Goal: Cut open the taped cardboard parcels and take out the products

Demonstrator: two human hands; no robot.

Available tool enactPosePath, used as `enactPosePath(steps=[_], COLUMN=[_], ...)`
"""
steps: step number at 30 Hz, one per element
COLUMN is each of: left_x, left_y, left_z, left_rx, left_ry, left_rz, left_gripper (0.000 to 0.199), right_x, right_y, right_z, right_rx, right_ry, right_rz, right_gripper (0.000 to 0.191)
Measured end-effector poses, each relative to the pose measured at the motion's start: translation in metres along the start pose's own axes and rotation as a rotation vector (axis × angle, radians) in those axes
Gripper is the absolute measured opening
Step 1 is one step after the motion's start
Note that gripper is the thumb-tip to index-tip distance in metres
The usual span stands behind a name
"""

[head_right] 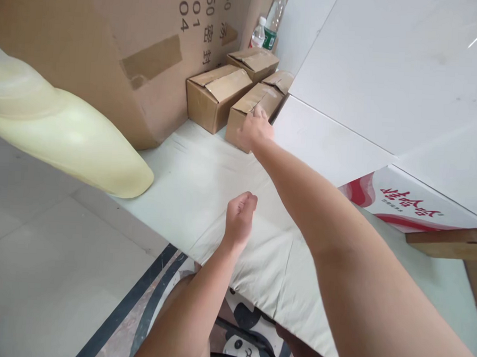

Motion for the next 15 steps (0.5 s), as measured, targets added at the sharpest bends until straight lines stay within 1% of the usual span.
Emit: enactPosePath(steps=[2, 5, 7, 9, 10, 11, 12, 13, 14, 15], left_x=[-0.006, -0.022, -0.033, -0.04, -0.043, -0.044, -0.044, -0.042, -0.038, -0.031], left_y=[0.006, 0.012, 0.014, 0.012, 0.01, 0.008, 0.007, 0.005, 0.004, 0.002], left_z=[0.001, 0.001, 0.001, 0.001, 0.001, 0.001, 0.0, -0.001, -0.002, -0.005], left_rx=[0.092, 0.214, 0.278, 0.318, 0.328, 0.338, 0.347, 0.351, 0.348, 0.335], left_ry=[0.053, 0.231, 0.354, 0.449, 0.488, 0.515, 0.519, 0.49, 0.426, 0.329], left_rz=[-0.024, -0.081, -0.135, -0.198, -0.229, -0.258, -0.285, -0.309, -0.328, -0.342], left_gripper=[0.042, 0.031, 0.022, 0.013, 0.011, 0.014, 0.019, 0.023, 0.026, 0.029], right_x=[0.004, 0.012, 0.016, 0.017, 0.017, 0.018, 0.021, 0.024, 0.029, 0.035], right_y=[0.004, 0.025, 0.048, 0.077, 0.091, 0.105, 0.119, 0.132, 0.146, 0.159], right_z=[0.029, 0.09, 0.137, 0.187, 0.213, 0.24, 0.267, 0.294, 0.319, 0.342], right_rx=[-0.061, -0.192, -0.293, -0.372, -0.405, -0.431, -0.45, -0.454, -0.438, -0.393], right_ry=[0.008, 0.033, 0.078, 0.165, 0.219, 0.272, 0.319, 0.358, 0.4, 0.441], right_rz=[0.017, 0.032, 0.026, 0.018, 0.013, 0.002, -0.023, -0.067, -0.128, -0.201], right_gripper=[0.062, 0.072, 0.069, 0.066, 0.066, 0.066, 0.066, 0.065, 0.062, 0.057])
Point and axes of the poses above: each hand's wrist, its own z-axis away from the middle knuckle, its own x-axis out of the palm, y = z × x, the point moved 5 cm from there along -z, towards the middle knuckle, and after that the axes turned 8 degrees about -y, right-handed, at the moved point
